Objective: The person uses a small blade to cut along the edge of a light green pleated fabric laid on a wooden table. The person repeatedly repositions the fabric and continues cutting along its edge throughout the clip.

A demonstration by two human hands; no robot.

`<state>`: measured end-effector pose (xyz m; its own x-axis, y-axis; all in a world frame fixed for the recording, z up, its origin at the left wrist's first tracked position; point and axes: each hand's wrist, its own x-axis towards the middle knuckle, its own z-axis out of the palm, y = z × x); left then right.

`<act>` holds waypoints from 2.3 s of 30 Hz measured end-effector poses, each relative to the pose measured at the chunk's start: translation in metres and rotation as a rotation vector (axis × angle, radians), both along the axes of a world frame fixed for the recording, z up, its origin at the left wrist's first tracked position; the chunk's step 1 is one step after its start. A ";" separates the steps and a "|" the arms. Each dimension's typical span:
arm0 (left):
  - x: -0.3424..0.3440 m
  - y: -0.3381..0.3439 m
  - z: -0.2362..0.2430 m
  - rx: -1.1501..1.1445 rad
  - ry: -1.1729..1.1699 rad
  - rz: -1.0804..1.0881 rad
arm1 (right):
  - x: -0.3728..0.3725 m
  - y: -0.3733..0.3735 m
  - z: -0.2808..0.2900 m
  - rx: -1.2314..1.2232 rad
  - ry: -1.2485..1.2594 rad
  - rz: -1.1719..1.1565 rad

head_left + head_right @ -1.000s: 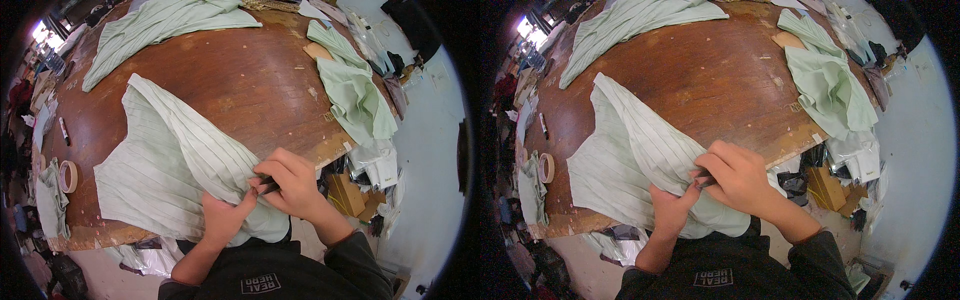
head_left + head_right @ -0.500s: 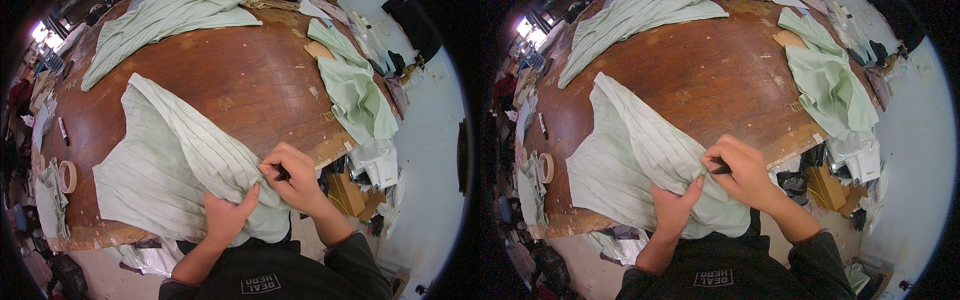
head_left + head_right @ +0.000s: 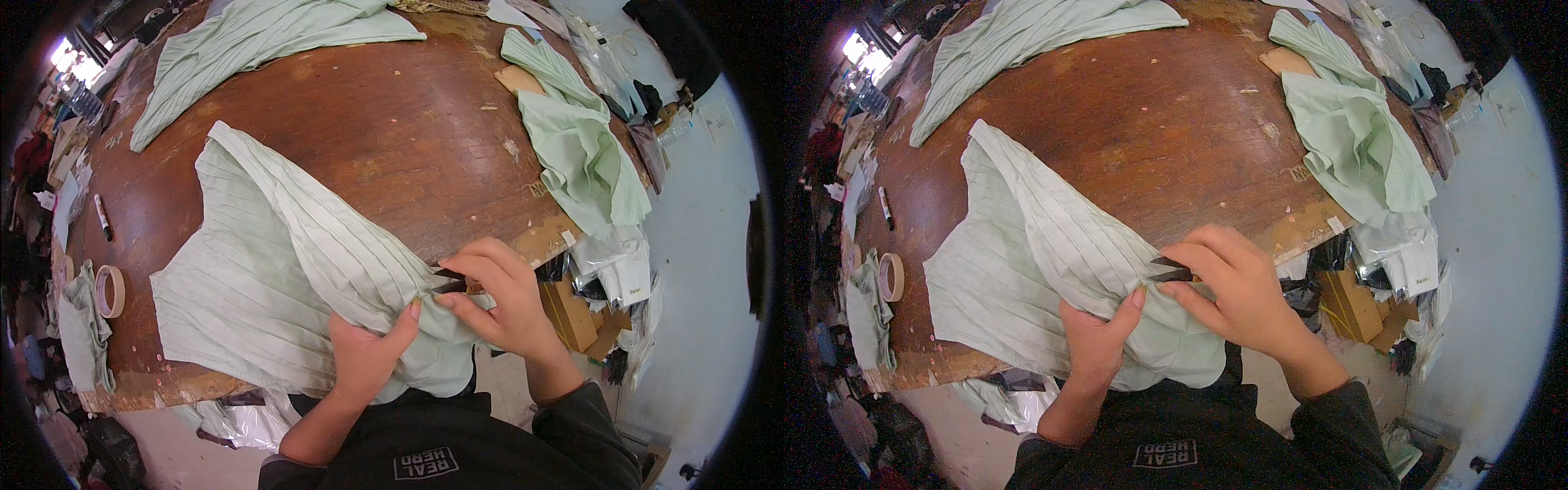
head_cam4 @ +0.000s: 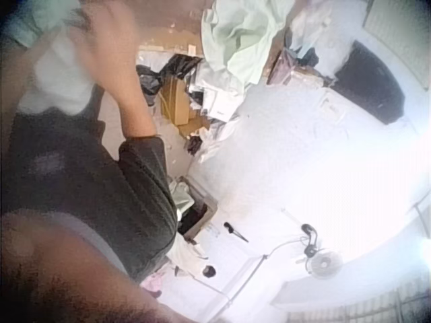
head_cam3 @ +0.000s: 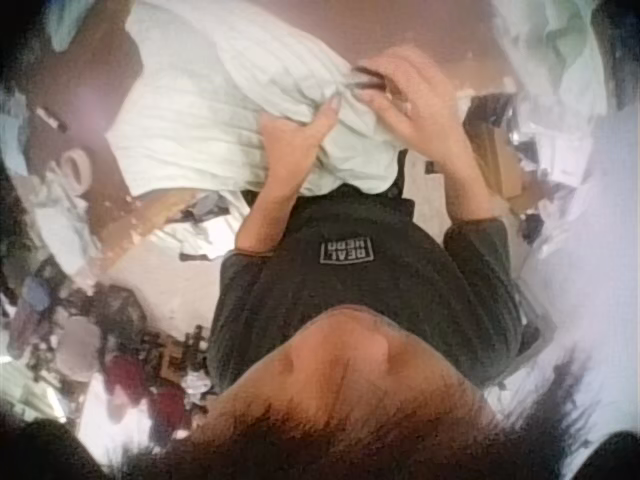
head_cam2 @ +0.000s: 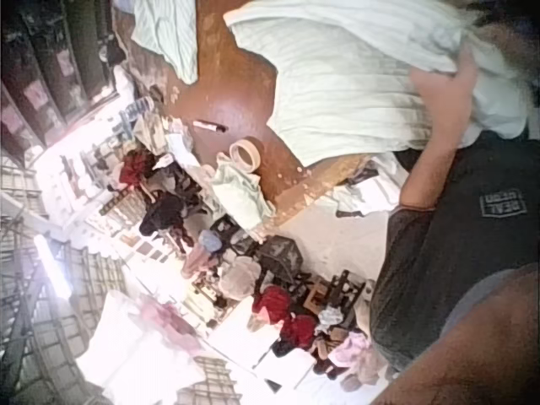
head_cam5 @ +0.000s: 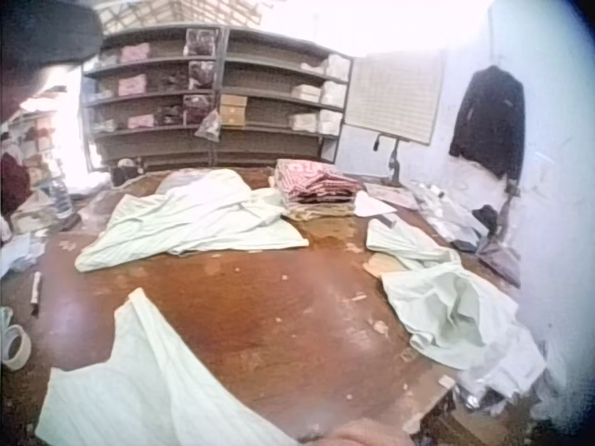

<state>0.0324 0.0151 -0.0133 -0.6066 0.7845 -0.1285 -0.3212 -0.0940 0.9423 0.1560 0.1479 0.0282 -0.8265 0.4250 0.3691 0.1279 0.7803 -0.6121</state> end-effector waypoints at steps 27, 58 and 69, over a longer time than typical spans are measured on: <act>0.000 0.001 0.001 0.042 -0.124 0.013 | -0.019 -0.013 -0.005 -0.280 0.050 0.043; 0.004 0.004 -0.004 0.012 -0.119 0.140 | -0.008 -0.015 0.019 -0.082 -0.078 -0.109; -0.028 -0.008 0.023 -0.113 1.459 0.190 | -0.012 -0.025 -0.022 -0.265 0.050 -0.097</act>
<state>0.0044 0.0067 0.0099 -0.3406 0.7076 0.6191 0.9052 0.0689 0.4193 0.1443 0.1226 0.0065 -0.7610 0.5882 0.2738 0.1586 0.5778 -0.8006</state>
